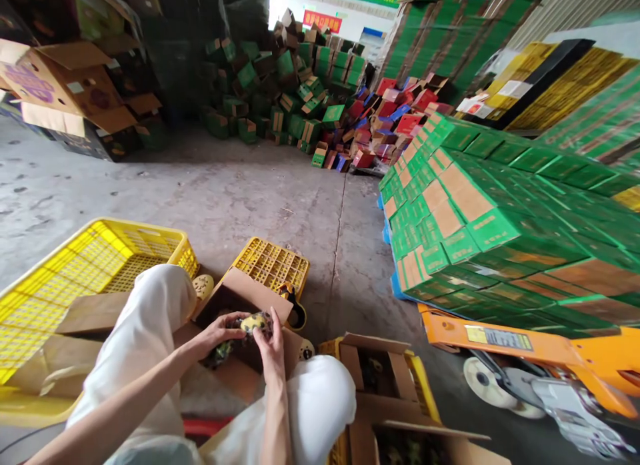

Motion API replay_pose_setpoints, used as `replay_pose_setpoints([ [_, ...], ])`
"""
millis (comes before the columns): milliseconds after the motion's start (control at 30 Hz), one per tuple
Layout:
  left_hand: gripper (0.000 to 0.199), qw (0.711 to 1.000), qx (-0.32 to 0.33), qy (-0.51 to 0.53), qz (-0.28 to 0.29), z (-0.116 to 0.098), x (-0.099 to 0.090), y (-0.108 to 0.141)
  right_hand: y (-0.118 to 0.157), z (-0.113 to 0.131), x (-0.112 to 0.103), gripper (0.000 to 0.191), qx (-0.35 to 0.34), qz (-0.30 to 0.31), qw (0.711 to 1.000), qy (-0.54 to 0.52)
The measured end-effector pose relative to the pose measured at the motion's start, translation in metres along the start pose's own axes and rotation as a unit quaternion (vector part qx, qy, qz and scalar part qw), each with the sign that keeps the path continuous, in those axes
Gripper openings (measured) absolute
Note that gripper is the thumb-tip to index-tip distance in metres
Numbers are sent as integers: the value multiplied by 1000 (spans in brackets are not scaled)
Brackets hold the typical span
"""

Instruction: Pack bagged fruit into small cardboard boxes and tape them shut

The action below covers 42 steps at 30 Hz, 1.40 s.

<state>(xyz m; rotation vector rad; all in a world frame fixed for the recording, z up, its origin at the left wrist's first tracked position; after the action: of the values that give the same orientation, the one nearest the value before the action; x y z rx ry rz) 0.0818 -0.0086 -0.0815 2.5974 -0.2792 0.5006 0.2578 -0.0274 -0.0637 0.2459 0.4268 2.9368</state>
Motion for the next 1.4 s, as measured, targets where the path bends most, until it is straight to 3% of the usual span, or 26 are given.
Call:
replay_pose_setpoints([
  [133, 75, 999, 7, 3, -33, 2, -4, 0, 4, -4, -8, 77, 11, -1, 1000, -19],
  [267, 64, 999, 9, 12, -35, 1, -2, 2, 7, -9, -10, 78, 27, -5, 998, -50],
  [467, 61, 998, 27, 39, -35, -2, 0, 2, 1, -16, -10, 57, 59, -31, 996, -54],
  [567, 61, 997, 44, 39, -44, -3, -1, 3, -2, -7, -3, 55, 46, -12, 998, -46],
  [800, 61, 997, 47, 44, -40, 2, -3, 4, -1, 8, 10, 69, 26, 24, 998, -59],
  [1400, 45, 995, 46, 62, -69, 10, -15, 2, 3, 9, 23, 51, 31, 77, 991, -106],
])
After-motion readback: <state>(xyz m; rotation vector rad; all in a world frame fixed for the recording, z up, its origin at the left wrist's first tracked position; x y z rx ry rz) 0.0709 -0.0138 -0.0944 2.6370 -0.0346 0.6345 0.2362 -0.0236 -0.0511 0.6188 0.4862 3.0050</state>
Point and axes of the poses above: each hand's wrist, its own y-axis away from the middle knuckle, its own x-axis out of the palm, z = x × y, the point moved 10 cm from there along -y, towards the middle knuckle, and after that the axes turned 3 degrees about -z, right-handed, at the moved point
